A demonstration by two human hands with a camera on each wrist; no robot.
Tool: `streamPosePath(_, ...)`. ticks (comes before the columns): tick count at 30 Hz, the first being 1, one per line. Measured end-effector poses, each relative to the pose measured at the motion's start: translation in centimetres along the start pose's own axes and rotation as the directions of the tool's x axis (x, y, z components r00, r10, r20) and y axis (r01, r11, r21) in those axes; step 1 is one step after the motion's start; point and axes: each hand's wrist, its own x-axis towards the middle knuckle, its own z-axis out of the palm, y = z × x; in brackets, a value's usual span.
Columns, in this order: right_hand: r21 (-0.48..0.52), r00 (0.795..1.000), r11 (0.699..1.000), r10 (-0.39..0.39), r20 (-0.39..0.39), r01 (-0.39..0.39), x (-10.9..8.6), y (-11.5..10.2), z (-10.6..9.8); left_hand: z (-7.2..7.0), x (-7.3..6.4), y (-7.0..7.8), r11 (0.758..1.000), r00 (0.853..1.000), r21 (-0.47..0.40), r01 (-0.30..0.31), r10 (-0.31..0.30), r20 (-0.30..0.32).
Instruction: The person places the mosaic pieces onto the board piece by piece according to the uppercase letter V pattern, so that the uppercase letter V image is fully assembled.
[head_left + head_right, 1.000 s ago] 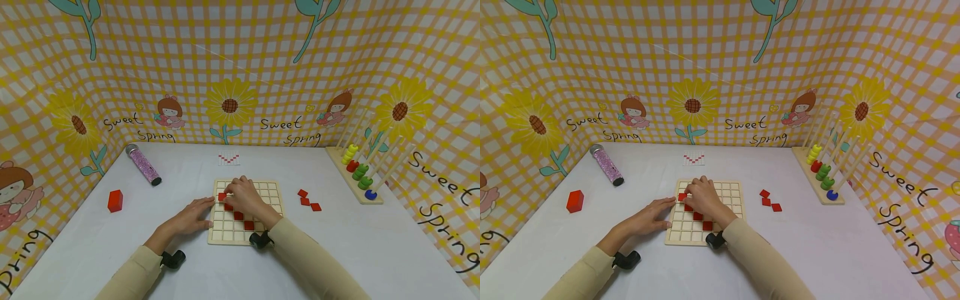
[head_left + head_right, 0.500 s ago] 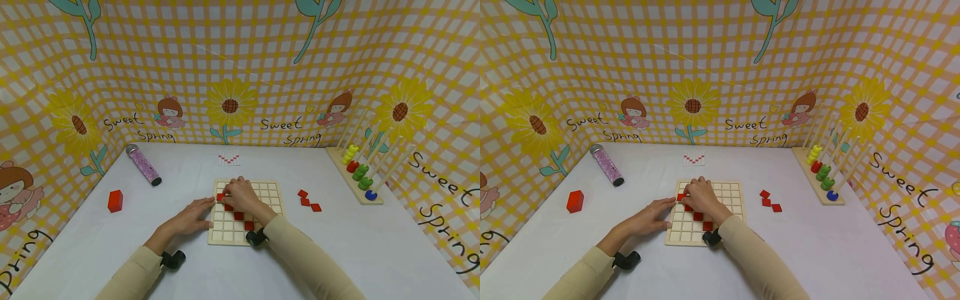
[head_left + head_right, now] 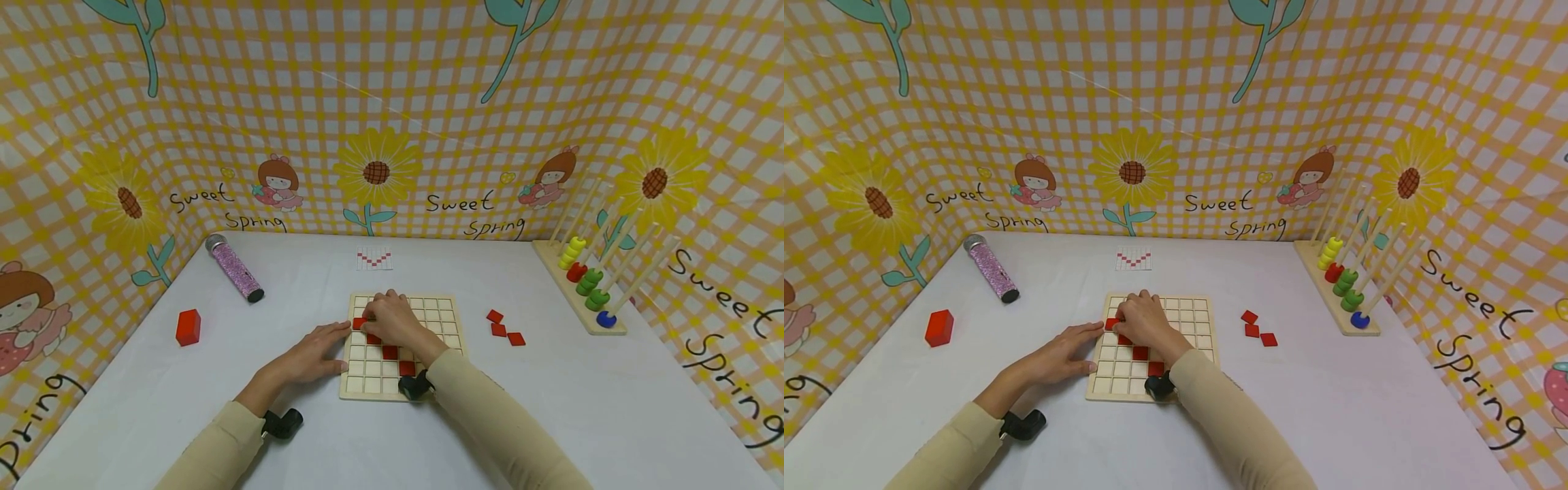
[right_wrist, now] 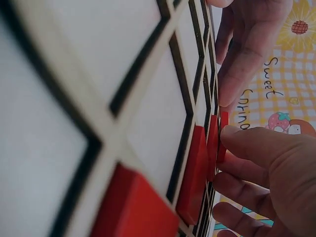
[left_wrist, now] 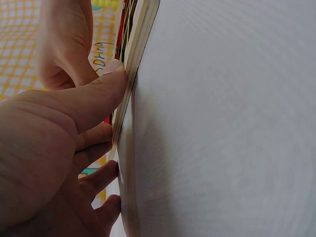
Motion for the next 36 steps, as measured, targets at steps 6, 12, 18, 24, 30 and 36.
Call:
streamPosePath(6, -0.007, 1.000, 1.000, 0.005, 0.003, -0.005, 0.1, 0.1, 0.1, -0.1, 0.0, 0.2, 1.000, 1.000, 0.001, 0.008, -0.008, -0.001)
streamPosePath(12, -0.017, 1.000, 1.000, -0.010, 0.002, 0.010, 0.1, 0.1, 0.2, 0.0, 0.0, 0.1, 1.000, 1.000, 0.002, 0.015, -0.015, -0.004)
streamPosePath(18, -0.020, 1.000, 1.000, -0.020, -0.009, 0.020, 0.1, 0.2, 0.2, 0.0, 0.0, 0.1, 1.000, 1.000, 0.004, 0.010, -0.010, -0.005)
streamPosePath(24, -0.036, 0.999, 0.999, -0.021, -0.035, 0.020, -0.3, 0.5, -0.5, 0.0, -0.1, 0.1, 1.000, 1.000, 0.002, 0.004, -0.004, -0.002)
streamPosePath(30, 0.003, 0.999, 1.000, 0.002, -0.054, -0.002, -1.3, 0.5, -1.8, 0.0, -0.1, 0.1, 1.000, 1.000, 0.000, 0.007, -0.007, -0.009)
streamPosePath(36, -0.002, 0.996, 1.000, 0.007, -0.091, -0.007, -2.6, 1.2, -2.8, 0.0, 0.0, 0.2, 1.000, 1.000, -0.004, 0.018, -0.018, -0.011)
